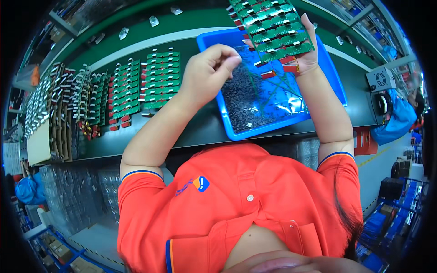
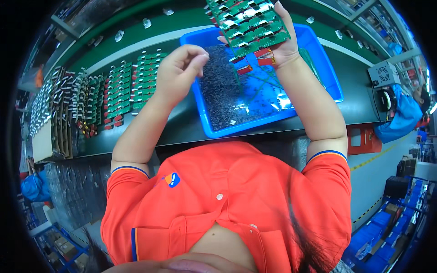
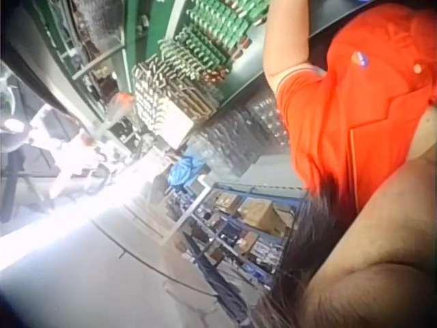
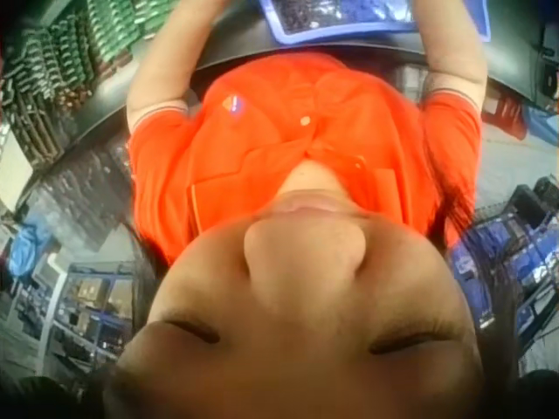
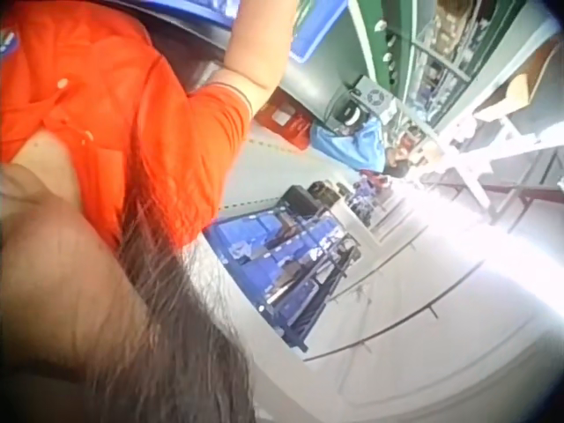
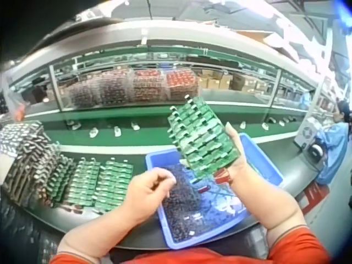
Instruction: The person breaks support rails off circuit board panels by hand, drops the discarded strips into a blue tray, stacks the processed circuit boards on the workbench, and picks up new panels from the assembly line.
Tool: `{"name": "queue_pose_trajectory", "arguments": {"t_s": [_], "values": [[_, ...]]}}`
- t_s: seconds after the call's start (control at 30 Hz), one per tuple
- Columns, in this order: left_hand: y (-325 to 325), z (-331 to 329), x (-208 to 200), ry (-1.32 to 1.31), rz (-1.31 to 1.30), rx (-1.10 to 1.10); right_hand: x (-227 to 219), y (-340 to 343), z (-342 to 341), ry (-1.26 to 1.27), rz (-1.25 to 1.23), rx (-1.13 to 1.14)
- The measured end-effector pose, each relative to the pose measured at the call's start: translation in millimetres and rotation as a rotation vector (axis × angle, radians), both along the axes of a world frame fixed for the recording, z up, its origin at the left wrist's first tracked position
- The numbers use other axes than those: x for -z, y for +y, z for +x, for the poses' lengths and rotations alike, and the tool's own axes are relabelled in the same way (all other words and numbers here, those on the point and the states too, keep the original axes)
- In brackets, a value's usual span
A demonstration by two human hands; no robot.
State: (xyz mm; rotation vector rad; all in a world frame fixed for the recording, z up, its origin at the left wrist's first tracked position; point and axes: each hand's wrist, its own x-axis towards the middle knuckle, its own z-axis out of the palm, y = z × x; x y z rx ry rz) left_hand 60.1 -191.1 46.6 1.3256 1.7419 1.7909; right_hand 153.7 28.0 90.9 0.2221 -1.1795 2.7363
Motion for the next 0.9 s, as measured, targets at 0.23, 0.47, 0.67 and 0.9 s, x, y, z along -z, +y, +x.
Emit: {"name": "queue_pose_trajectory", "arguments": {"t_s": [0.23, 0.47, 0.67, 0.9], "values": [[-20.4, -4.4, -2.1, 0.600, 0.349, -0.211, -10.0, -65.5, -28.3, 0.012, -0.383, -0.207], [34.3, -1.3, -20.7, 0.878, 0.410, -0.291, -4.1, -46.1, -29.7, 0.090, -0.235, 0.070], [82.6, 8.7, -30.5, 0.647, 0.408, -0.186, -9.9, -9.9, -3.5, 0.197, -0.259, 0.219], [143.0, 31.2, -39.6, 0.677, 0.423, -0.072, -17.1, 34.7, 27.1, 0.235, -0.257, 0.378]]}}
